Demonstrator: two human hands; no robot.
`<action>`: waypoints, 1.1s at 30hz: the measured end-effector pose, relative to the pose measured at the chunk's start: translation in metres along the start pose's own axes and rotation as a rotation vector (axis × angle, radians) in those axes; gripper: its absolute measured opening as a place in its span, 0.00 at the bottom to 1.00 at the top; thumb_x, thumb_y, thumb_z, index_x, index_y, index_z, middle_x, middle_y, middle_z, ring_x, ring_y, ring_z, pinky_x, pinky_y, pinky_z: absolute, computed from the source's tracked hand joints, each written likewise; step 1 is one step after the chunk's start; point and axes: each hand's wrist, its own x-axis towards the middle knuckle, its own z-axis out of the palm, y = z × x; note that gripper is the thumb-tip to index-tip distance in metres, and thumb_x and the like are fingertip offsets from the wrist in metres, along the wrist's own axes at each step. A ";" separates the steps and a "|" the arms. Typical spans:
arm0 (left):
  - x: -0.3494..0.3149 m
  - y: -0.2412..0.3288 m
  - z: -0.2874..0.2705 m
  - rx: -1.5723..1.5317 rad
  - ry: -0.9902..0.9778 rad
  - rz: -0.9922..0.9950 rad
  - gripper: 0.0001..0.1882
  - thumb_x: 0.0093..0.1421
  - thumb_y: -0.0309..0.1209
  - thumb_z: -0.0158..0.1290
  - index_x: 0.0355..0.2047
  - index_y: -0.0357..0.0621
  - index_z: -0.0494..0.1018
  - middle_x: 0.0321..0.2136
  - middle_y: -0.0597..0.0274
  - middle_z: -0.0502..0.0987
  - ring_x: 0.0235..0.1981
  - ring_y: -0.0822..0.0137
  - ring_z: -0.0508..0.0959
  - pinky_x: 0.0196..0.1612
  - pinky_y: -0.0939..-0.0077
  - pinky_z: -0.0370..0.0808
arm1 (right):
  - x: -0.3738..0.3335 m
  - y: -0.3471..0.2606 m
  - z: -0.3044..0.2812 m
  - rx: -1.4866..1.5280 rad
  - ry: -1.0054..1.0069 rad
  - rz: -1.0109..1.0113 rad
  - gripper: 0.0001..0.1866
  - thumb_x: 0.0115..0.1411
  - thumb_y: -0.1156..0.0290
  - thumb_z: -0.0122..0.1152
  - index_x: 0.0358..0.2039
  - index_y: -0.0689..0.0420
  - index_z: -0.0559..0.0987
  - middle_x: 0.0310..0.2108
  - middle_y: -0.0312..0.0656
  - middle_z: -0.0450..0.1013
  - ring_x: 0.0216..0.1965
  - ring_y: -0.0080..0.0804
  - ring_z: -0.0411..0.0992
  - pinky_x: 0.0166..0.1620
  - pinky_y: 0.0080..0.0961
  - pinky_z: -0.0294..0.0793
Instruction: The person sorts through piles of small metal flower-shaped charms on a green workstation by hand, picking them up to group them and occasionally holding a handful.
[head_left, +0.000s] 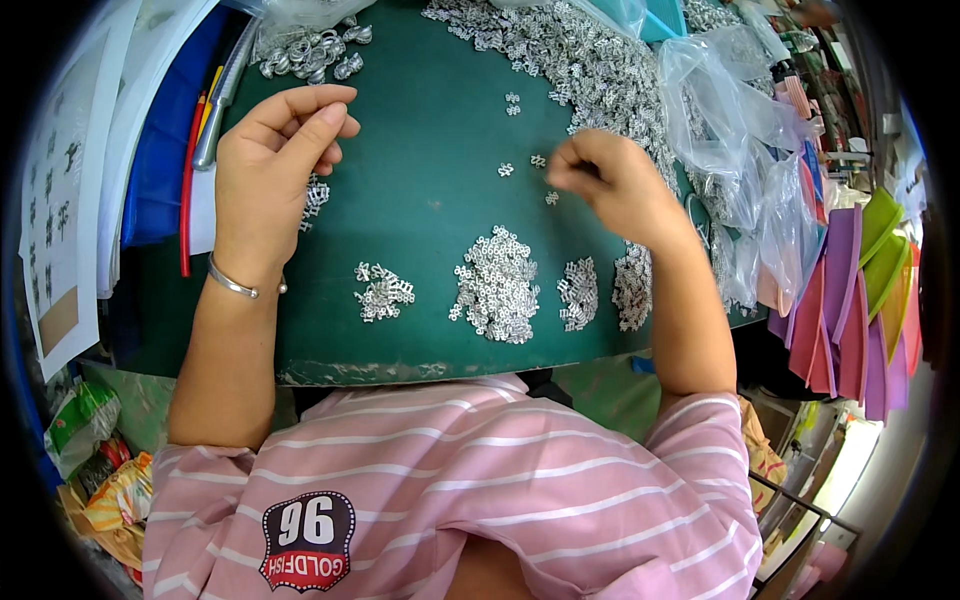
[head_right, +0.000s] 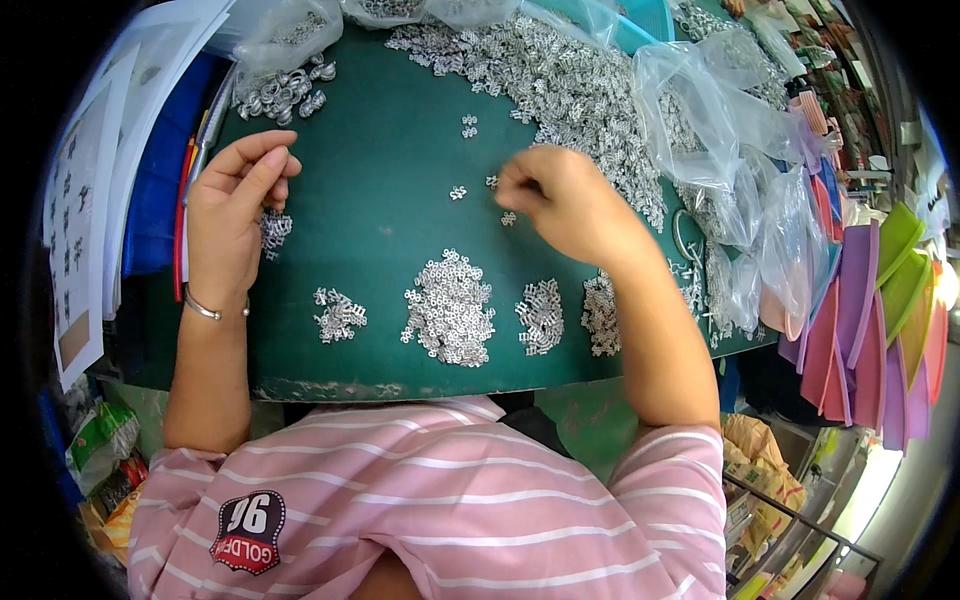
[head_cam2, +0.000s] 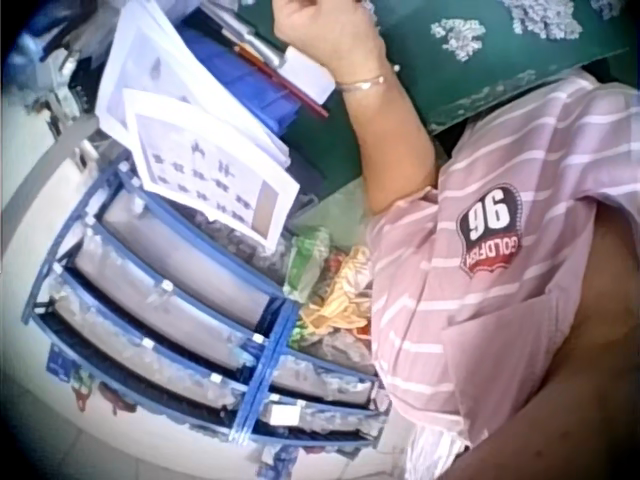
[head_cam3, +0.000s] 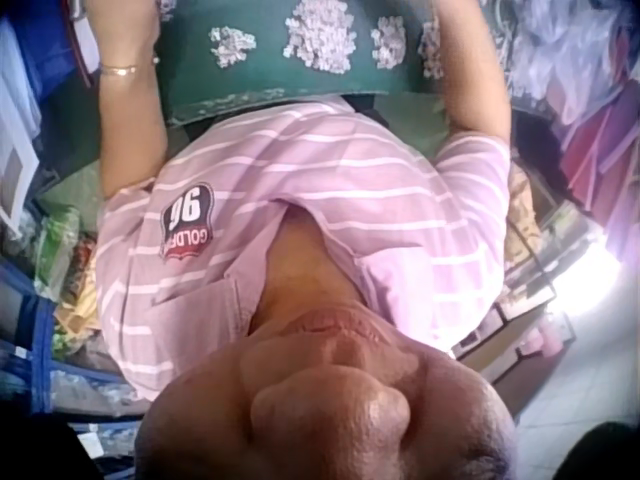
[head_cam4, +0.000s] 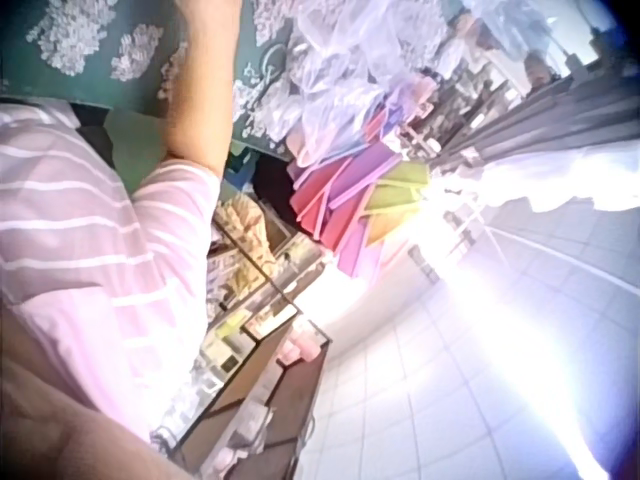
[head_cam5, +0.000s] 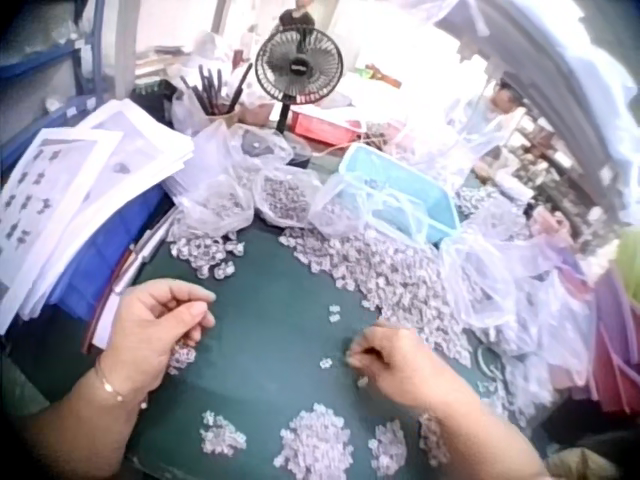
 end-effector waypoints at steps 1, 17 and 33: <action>-0.001 0.001 0.001 0.005 0.002 0.004 0.09 0.57 0.28 0.53 0.38 0.39 0.76 0.26 0.65 0.77 0.23 0.81 0.70 0.27 0.89 0.68 | -0.010 -0.005 -0.010 0.023 -0.120 0.060 0.03 0.49 0.83 0.60 0.26 0.63 0.76 0.24 0.41 0.71 0.27 0.31 0.70 0.31 0.25 0.69; 0.000 -0.001 0.000 0.043 -0.004 -0.027 0.11 0.58 0.27 0.52 0.41 0.36 0.74 0.27 0.64 0.76 0.24 0.81 0.69 0.27 0.90 0.65 | 0.005 0.010 0.023 -0.197 0.233 -0.076 0.06 0.49 0.79 0.61 0.30 0.62 0.78 0.26 0.45 0.71 0.26 0.38 0.71 0.30 0.28 0.70; 0.001 -0.008 0.000 0.036 -0.019 -0.050 0.11 0.59 0.26 0.51 0.42 0.36 0.73 0.29 0.64 0.75 0.26 0.80 0.69 0.29 0.88 0.64 | -0.075 0.039 -0.014 1.654 0.296 0.341 0.20 0.65 0.70 0.38 0.46 0.76 0.67 0.46 0.63 0.67 0.49 0.52 0.68 0.53 0.38 0.70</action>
